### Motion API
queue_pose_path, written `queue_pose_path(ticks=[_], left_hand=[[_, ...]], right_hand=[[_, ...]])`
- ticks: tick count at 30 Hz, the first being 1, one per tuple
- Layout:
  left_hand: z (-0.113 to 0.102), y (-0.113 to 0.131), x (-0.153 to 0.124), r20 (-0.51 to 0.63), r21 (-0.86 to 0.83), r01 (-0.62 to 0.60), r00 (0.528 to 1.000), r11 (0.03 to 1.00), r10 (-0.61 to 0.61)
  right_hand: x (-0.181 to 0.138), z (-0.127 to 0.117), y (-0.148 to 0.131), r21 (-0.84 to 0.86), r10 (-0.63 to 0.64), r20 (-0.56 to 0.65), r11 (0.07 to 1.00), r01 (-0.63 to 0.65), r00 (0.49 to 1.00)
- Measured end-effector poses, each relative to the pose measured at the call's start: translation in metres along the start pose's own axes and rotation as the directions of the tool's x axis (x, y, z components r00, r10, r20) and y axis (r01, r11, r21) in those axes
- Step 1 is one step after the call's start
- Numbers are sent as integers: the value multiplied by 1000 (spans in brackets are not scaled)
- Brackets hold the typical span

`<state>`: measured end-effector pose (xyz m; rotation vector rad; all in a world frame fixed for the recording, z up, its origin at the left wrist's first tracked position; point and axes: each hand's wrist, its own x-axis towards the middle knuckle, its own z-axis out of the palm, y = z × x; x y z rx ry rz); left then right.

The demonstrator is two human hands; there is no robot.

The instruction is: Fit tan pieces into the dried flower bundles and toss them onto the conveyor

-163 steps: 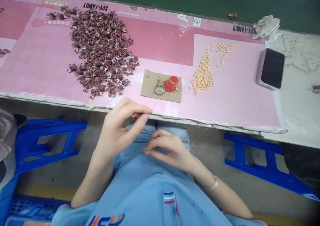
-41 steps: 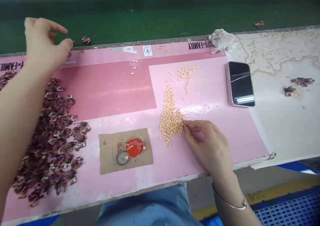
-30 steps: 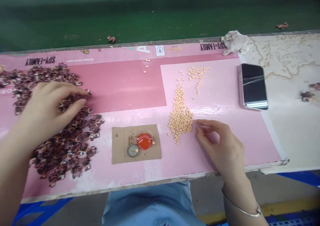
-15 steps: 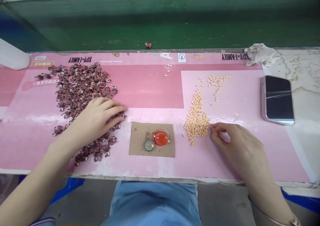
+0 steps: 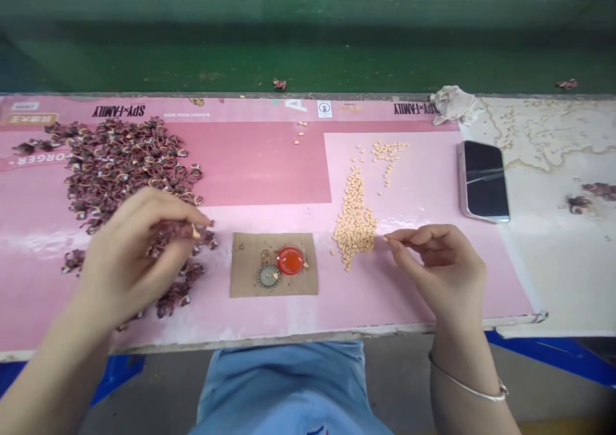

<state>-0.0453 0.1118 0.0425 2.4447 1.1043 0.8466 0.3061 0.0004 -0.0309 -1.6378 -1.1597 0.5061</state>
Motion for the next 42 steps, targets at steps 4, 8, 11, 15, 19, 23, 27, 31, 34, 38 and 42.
queue_pose_path(ticks=[4,8,11,15,19,23,27,31,34,38,42], left_hand=[[24,47,-22,83,-502,183,983,845,-164],[62,79,-47,164,-821,322,924,471,-346],[76,91,-62,202,-865,369,877,341,-435],[75,96,-72,43,-818,328,854,473,-518],[72,97,-72,-88,-729,295,854,617,-512],[72,96,-71,-154,-632,256,883,732,-443],[76,97,-71,-122,-638,279,884,718,-452],[80,100,-67,-90,-688,311,860,656,-503],[81,99,-64,-73,-689,318,863,651,-500],[76,89,-72,-82,-666,303,879,682,-471],[69,71,-93,-160,-573,316,861,756,-482]], right_hand=[[-8,24,-33,212,-59,98,977,37,993],[-26,52,-71,413,-134,237,911,25,962],[-40,66,-88,507,-178,331,862,-16,927],[-48,75,-93,530,-204,387,848,-36,899],[-52,78,-93,496,-195,401,868,-33,895],[-58,81,-93,478,-203,350,878,12,914],[-64,83,-90,442,-187,294,896,41,937],[-67,82,-88,373,-226,239,919,125,944],[-65,79,-85,313,-278,228,928,200,933],[-58,73,-69,244,-260,146,944,220,954],[-52,74,-49,108,-232,44,968,227,972]])
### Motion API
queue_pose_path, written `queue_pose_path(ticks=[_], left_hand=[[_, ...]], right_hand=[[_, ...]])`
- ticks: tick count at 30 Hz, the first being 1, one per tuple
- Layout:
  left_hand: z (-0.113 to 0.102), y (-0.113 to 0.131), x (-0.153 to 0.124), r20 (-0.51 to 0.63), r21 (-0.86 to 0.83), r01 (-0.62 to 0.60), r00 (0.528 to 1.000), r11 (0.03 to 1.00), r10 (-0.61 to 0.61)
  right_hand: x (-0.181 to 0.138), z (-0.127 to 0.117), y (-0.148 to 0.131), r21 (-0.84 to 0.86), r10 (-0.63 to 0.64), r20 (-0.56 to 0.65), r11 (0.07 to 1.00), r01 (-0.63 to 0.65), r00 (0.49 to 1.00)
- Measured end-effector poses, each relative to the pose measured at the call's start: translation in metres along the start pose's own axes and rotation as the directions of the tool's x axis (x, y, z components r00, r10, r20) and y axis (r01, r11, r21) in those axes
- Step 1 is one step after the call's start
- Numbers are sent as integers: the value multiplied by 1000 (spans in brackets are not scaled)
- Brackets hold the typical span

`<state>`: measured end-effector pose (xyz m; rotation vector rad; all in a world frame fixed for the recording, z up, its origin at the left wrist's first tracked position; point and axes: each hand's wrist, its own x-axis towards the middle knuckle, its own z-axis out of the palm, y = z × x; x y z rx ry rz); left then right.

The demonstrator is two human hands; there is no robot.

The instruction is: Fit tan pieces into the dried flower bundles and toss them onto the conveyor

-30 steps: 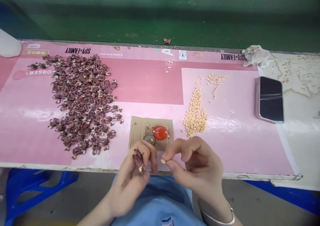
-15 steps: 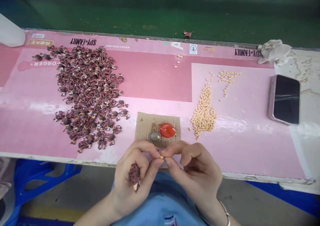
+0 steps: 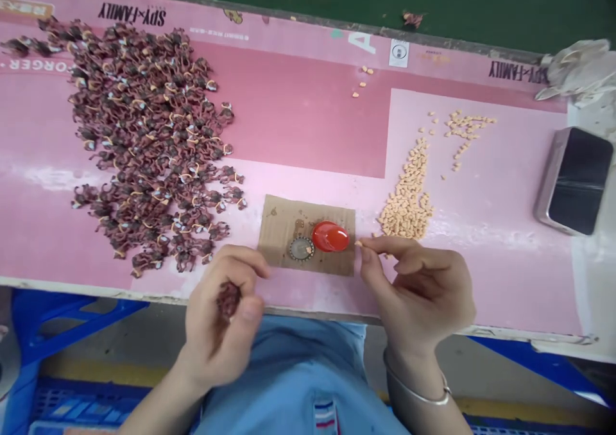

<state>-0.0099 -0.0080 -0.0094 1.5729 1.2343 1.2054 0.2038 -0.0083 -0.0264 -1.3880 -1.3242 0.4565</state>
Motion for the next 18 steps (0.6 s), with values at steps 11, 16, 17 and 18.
queue_pose_path(ticks=[11,16,17,18], left_hand=[[-21,-10,3,87,446,-76,995,892,41],[-18,-6,3,37,284,7,999,959,-18],[-18,-5,3,67,326,-2,997,945,-21],[-19,-4,4,99,372,-26,995,928,-12]], right_hand=[[1,8,9,-23,-83,-30,996,82,996],[1,9,9,-27,-82,-33,996,81,996],[1,8,9,-27,-84,-31,996,83,996],[0,8,9,-28,-85,-30,996,84,996]])
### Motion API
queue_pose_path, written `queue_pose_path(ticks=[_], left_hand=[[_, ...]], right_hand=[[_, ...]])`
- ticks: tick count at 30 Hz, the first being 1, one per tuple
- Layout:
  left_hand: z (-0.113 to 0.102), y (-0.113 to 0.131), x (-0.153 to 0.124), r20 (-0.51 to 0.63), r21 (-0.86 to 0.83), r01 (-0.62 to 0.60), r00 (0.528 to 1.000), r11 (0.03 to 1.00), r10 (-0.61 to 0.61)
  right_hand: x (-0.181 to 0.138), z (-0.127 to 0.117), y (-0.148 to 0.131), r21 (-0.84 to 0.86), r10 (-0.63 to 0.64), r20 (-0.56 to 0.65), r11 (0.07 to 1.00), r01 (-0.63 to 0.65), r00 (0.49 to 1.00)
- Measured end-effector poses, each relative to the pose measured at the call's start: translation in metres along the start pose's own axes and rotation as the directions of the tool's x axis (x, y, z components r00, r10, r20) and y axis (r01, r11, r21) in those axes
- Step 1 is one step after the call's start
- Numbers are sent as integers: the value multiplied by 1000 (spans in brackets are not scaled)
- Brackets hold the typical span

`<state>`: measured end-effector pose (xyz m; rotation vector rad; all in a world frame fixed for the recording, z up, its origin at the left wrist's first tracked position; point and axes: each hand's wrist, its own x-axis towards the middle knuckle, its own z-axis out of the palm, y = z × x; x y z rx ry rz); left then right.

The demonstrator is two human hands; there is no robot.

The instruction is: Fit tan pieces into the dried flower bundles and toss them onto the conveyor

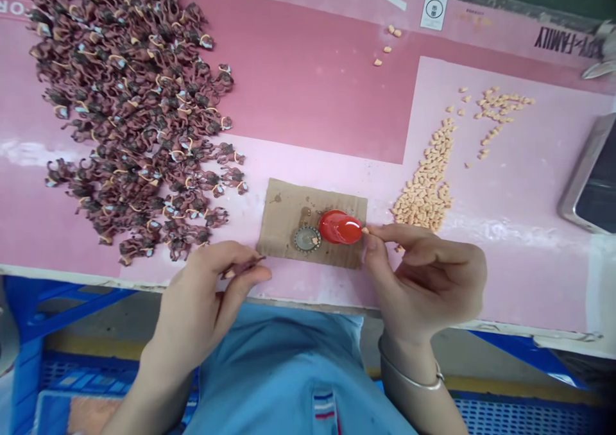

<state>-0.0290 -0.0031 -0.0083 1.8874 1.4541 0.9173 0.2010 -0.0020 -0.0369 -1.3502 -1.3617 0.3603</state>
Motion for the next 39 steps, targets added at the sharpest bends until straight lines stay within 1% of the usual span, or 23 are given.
queue_pose_path(ticks=[2,4,9,13,15,18,21,24,26,29,31,35,37,39], left_hand=[[-2,1,1,25,49,-60,998,997,59],[-3,1,2,31,4,-119,992,993,119],[-1,0,6,61,-74,-121,990,990,125],[3,3,8,23,-106,-125,992,987,128],[5,5,8,23,-111,-125,992,986,128],[8,8,8,64,-198,-94,992,976,109],[12,10,8,51,-273,-47,997,961,63],[13,8,8,27,-338,31,999,941,-23],[11,6,6,46,-401,90,996,912,-78],[8,2,3,84,-404,123,992,906,-96],[6,2,3,82,-365,90,995,927,-64],[5,9,9,73,-309,-32,996,951,57],[6,13,12,112,-285,-89,986,954,125],[8,16,14,190,-315,-120,964,941,186]], right_hand=[[0,0,1,-2,-5,-2,1000,5,1000],[0,0,1,6,-21,-11,1000,21,1000],[3,-1,2,27,-72,-24,997,72,997],[2,-6,-1,61,-60,-24,996,61,998],[1,-9,-5,78,-53,8,996,52,999],[-1,-13,-12,81,-64,55,995,59,996],[-1,-15,-17,74,-61,81,996,55,995],[0,-16,-20,74,-48,94,996,41,994],[0,-16,-20,87,-42,93,996,34,995],[0,-16,-21,115,-37,112,993,24,993],[0,-14,-22,131,-34,126,991,17,991],[-1,-12,-25,149,-9,125,989,-9,992],[-1,-13,-26,143,-6,126,990,-12,992],[0,-14,-28,128,-4,141,992,-14,990]])
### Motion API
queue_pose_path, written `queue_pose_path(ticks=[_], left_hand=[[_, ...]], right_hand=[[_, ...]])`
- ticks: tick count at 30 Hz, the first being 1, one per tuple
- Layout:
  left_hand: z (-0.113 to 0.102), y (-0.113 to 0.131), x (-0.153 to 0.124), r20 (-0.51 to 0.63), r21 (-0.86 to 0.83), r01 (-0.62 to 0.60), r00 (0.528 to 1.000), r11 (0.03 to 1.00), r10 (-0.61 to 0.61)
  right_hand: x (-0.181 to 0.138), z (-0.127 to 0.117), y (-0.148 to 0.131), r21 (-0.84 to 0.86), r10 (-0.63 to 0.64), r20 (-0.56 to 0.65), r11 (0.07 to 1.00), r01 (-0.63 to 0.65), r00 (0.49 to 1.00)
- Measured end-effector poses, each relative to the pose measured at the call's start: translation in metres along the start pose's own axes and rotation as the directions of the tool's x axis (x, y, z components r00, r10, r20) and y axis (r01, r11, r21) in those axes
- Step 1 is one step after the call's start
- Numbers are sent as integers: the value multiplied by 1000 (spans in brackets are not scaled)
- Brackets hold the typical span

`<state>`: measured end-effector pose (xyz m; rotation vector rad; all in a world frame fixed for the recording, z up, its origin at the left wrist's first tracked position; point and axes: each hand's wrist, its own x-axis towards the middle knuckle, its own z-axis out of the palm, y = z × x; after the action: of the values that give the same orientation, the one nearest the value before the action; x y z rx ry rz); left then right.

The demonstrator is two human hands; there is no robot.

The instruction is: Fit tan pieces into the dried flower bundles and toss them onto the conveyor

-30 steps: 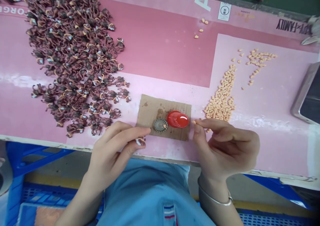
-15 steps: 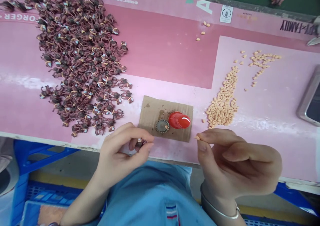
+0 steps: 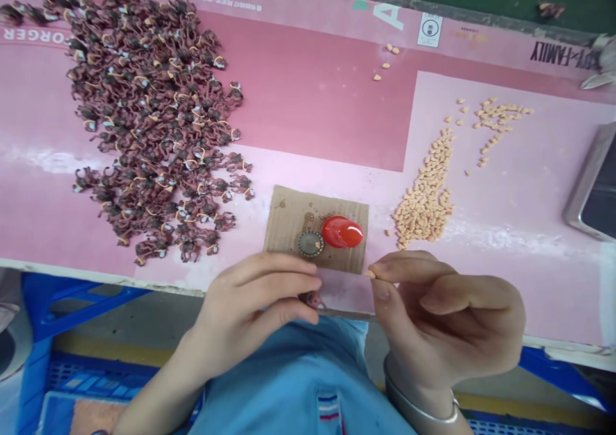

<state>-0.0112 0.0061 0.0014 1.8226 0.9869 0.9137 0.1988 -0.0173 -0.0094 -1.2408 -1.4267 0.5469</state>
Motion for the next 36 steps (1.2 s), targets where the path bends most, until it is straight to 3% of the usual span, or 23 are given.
queue_pose_path(ticks=[3,7,11,20,27,32,36], left_hand=[[5,2,2,81,-104,14,997,994,-6],[10,5,2,63,-182,96,994,979,-85],[10,8,-1,125,-230,184,979,956,-159],[11,9,-11,140,-265,247,966,932,-216],[13,10,-7,71,-188,205,978,960,-195],[21,11,-1,-74,-113,73,994,991,-81],[20,11,6,-65,16,23,998,1000,-22]], right_hand=[[0,-2,-3,0,16,27,1000,-16,1000],[-1,-2,-7,90,39,48,995,-43,998],[-1,0,-9,178,62,106,981,-80,992],[10,7,-18,176,-12,199,984,-24,980],[9,-2,-19,-23,-54,346,998,65,937],[-3,-4,-21,-208,-105,336,961,183,936],[1,-3,-17,-149,-136,365,968,202,921]])
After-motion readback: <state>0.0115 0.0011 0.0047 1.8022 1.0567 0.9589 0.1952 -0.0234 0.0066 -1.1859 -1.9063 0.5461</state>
